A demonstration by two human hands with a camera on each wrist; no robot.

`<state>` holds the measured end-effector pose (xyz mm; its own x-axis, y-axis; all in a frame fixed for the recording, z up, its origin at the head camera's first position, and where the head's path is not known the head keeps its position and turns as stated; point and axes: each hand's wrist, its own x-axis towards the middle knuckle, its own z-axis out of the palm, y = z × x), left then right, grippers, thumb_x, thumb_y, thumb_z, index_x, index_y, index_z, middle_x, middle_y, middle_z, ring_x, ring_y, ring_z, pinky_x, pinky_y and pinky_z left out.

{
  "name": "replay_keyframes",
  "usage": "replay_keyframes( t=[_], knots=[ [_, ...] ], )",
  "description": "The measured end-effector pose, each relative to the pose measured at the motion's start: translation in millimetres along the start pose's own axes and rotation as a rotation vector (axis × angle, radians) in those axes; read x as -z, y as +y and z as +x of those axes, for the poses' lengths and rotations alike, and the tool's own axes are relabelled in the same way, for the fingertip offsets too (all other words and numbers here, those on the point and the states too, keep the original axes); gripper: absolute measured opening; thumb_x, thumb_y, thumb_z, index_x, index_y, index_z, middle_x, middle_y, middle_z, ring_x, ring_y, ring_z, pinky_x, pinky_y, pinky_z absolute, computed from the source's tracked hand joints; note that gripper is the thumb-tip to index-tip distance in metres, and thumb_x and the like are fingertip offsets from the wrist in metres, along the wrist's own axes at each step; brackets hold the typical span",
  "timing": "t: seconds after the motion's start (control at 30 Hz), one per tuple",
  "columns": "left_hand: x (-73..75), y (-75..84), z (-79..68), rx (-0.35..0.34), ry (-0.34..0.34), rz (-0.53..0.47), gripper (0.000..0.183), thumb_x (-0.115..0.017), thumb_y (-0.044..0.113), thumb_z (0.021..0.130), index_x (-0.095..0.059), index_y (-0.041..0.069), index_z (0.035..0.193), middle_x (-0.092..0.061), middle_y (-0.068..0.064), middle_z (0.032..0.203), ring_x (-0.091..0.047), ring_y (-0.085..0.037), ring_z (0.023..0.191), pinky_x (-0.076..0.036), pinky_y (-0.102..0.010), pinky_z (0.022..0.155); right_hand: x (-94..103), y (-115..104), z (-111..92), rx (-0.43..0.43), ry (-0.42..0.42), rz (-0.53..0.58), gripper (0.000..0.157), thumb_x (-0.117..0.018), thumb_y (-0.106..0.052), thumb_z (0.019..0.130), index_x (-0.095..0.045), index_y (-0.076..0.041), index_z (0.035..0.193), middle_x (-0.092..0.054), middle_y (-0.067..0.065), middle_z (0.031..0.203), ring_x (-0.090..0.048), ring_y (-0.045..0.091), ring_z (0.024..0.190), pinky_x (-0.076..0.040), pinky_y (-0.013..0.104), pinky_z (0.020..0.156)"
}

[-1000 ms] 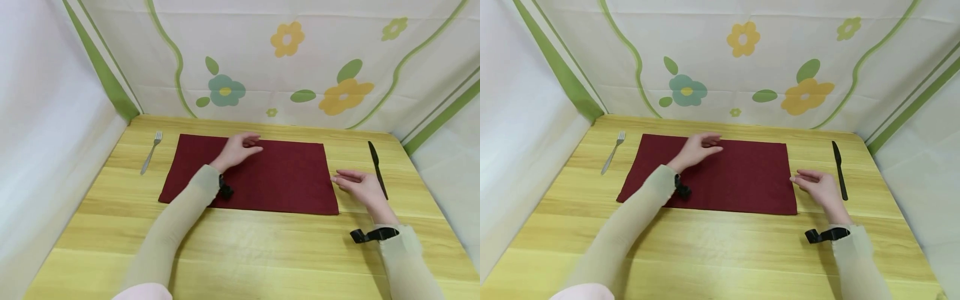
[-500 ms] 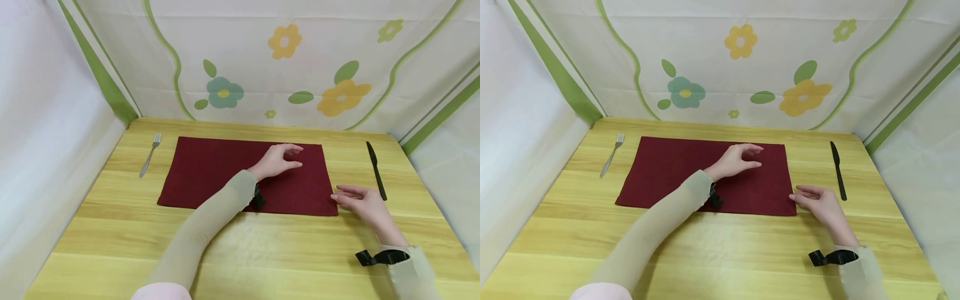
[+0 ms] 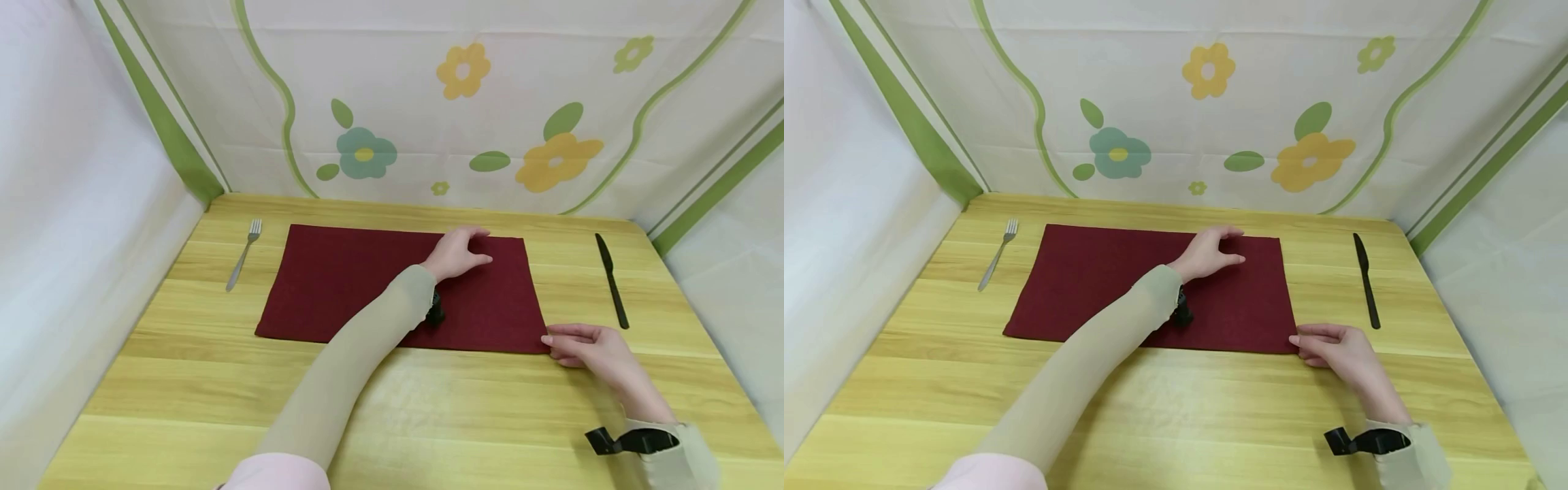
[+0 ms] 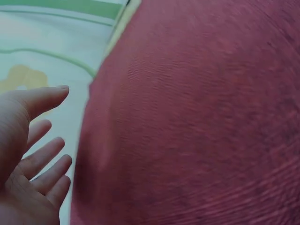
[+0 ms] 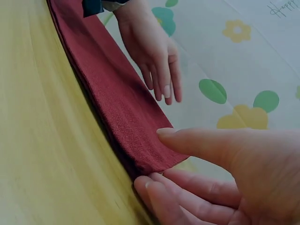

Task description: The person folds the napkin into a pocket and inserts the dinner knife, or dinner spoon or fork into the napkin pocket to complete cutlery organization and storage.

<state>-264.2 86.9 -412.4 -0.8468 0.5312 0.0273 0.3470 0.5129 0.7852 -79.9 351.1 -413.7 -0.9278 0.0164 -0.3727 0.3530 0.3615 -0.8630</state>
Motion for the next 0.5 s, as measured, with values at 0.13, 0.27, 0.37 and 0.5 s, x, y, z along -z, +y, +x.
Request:
replay_keyframes(
  t=[0.13, 0.27, 0.37, 0.5],
  knots=[
    [-4.3, -6.5, 1.3, 0.038, 0.005, 0.026, 0.059, -0.074, 0.026, 0.096, -0.053, 0.013, 0.149, -0.051, 0.0, 0.148, -0.046, -0.016, 0.136, -0.04, -0.026, 0.106, -0.1, -0.5, -0.8, -0.029, 0.006, -0.029, 0.065, -0.08, -0.031, 0.091, -0.058, 0.01, 0.136, -0.076, 0.009, 0.098, -0.073, 0.018, 0.082, -0.06, 0.033, 0.071],
    [-5.0, -11.3, 4.2, 0.06, 0.004, 0.045, 0.057, -0.073, 0.026, 0.097, -0.052, 0.014, 0.149, -0.052, 0.0, 0.147, -0.047, -0.015, 0.134, -0.041, -0.026, 0.104, 0.1, -2.5, 0.5, -0.024, -0.003, -0.052, 0.061, -0.079, -0.033, 0.092, -0.062, 0.009, 0.134, -0.076, 0.007, 0.091, -0.07, 0.015, 0.076, -0.059, 0.03, 0.065],
    [-4.9, -11.9, 6.5, 0.073, -0.014, 0.062, 0.058, -0.072, 0.025, 0.098, -0.051, 0.014, 0.15, -0.051, 0.0, 0.148, -0.046, -0.015, 0.135, -0.04, -0.026, 0.105, -0.9, -3.3, 0.9, -0.036, -0.024, -0.051, 0.061, -0.079, -0.033, 0.092, -0.062, 0.009, 0.133, -0.075, 0.006, 0.088, -0.067, 0.012, 0.072, -0.056, 0.027, 0.061],
    [-5.3, -10.2, 8.5, 0.088, -0.033, 0.098, 0.058, -0.07, 0.026, 0.099, -0.049, 0.014, 0.152, -0.049, -0.001, 0.151, -0.045, -0.016, 0.137, -0.04, -0.027, 0.106, -4.1, -2.7, 0.1, -0.061, -0.057, -0.049, 0.061, -0.079, -0.033, 0.092, -0.061, 0.01, 0.131, -0.075, 0.006, 0.089, -0.064, 0.01, 0.069, -0.054, 0.026, 0.059]
  ],
)
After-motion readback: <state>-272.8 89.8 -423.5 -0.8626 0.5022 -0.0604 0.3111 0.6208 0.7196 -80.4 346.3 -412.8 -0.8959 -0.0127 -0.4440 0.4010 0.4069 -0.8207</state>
